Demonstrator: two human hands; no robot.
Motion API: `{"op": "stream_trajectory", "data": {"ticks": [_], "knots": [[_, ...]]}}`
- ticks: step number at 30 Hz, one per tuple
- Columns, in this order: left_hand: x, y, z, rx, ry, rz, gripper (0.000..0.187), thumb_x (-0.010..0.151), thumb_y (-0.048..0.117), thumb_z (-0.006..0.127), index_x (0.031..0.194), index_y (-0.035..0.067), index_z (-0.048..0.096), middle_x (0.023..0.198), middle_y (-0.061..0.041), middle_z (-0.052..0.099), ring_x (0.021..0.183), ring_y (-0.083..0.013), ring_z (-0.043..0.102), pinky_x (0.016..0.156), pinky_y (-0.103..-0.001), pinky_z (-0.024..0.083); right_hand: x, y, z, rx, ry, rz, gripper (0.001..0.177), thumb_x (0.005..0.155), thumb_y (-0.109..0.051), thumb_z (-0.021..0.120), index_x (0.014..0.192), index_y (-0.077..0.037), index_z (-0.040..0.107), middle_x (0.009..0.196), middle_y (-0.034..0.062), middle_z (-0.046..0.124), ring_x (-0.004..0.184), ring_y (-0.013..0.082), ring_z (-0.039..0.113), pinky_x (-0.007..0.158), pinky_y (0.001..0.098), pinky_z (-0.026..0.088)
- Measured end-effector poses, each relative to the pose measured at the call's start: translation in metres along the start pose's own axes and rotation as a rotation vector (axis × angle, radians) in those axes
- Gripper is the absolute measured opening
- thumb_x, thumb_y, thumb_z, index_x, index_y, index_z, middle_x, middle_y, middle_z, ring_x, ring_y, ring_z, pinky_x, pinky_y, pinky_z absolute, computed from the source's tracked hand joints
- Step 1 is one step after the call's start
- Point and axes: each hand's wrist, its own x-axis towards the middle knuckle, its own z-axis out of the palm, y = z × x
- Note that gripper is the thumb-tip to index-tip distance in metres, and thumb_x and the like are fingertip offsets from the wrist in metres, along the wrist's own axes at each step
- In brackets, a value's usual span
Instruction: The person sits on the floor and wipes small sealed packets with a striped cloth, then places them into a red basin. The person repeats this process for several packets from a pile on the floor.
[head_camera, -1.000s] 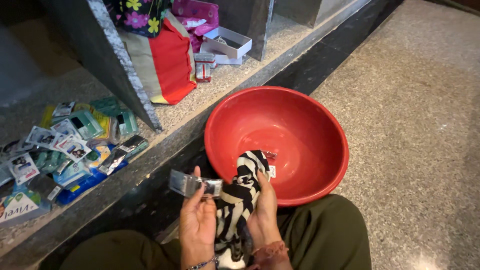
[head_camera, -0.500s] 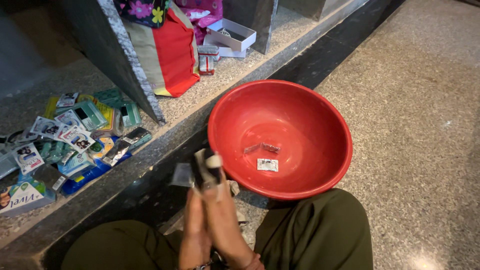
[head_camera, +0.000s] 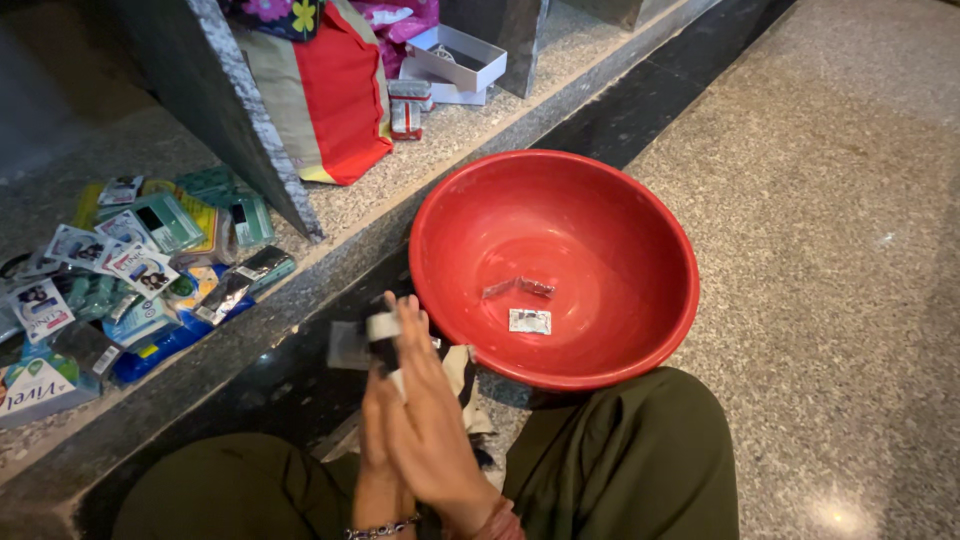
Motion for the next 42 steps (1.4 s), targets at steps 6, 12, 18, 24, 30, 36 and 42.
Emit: {"op": "stream_trajectory", "data": {"ticks": [6,12,18,24,30,36,42], "knots": [[-0.006,0.005,0.011,-0.263,0.229,-0.271,0.070,0.107,0.043,0.038,0.161,-0.002,0.033,0.156,-0.024,0.041,0.140,-0.0358,0.041,0.114,-0.047,0.034,0.008,0.026,0.003,0.049,0.113,0.175,0.054,0.106,-0.020,0.037,0.154,0.006,0.038,0.160,0.0268,0.041,0.151,0.0391,0.035,0.121,0.0408,0.029],[-0.007,0.037,0.058,-0.252,0.126,-0.014,0.060,0.103,0.030,0.038,0.161,0.014,0.032,0.162,-0.011,0.046,0.139,-0.0226,0.050,0.115,-0.041,0.039,0.015,0.045,0.005,0.390,0.135,0.553,0.047,0.108,-0.021,0.035,0.144,0.007,0.047,0.142,0.0245,0.060,0.130,0.0320,0.057,0.108,0.0364,0.045],[-0.006,0.041,0.062,-0.345,0.222,-0.057,0.061,0.103,0.033,0.040,0.162,0.020,0.032,0.161,-0.013,0.040,0.139,-0.0267,0.045,0.115,-0.045,0.036,-0.009,0.025,0.015,0.415,0.211,0.115,0.049,0.108,-0.010,0.040,0.155,0.005,0.038,0.150,0.0209,0.053,0.134,0.0283,0.049,0.110,0.0375,0.039],[-0.006,0.038,0.048,-0.483,0.093,-0.007,0.060,0.103,0.031,0.045,0.159,0.013,0.033,0.162,-0.023,0.038,0.146,-0.0318,0.043,0.118,-0.047,0.033,-0.003,0.078,0.009,0.638,0.331,0.545,0.043,0.106,-0.019,0.039,0.142,-0.001,0.053,0.131,0.0098,0.068,0.116,0.0178,0.064,0.099,0.0308,0.049],[0.002,0.019,0.007,0.063,0.337,-0.160,0.061,0.102,0.028,0.046,0.156,0.002,0.039,0.141,-0.023,0.063,0.110,-0.0329,0.069,0.088,-0.044,0.057,0.000,0.084,-0.029,0.782,0.449,0.740,0.034,0.102,-0.018,0.044,0.124,-0.004,0.065,0.112,0.0106,0.073,0.093,0.0177,0.071,0.080,0.0318,0.058],[-0.003,-0.002,-0.018,0.402,0.147,-0.283,0.069,0.097,0.003,0.053,0.164,0.016,0.041,0.125,-0.018,0.073,0.073,-0.0289,0.065,0.061,-0.042,0.056,0.011,0.047,-0.048,0.860,0.511,0.596,0.021,0.095,-0.008,0.059,0.116,-0.009,0.062,0.101,0.0097,0.071,0.080,0.0158,0.070,0.064,0.0312,0.058],[-0.003,-0.022,-0.044,0.352,0.128,-0.244,0.036,0.103,0.009,0.052,0.132,-0.010,0.063,0.107,-0.006,0.074,0.089,-0.0091,0.071,0.075,-0.022,0.057,0.004,0.034,-0.015,0.171,0.274,-0.038,0.029,0.083,0.008,0.067,0.112,0.000,0.068,0.106,0.0109,0.070,0.102,0.0214,0.067,0.091,0.0318,0.053]]}}
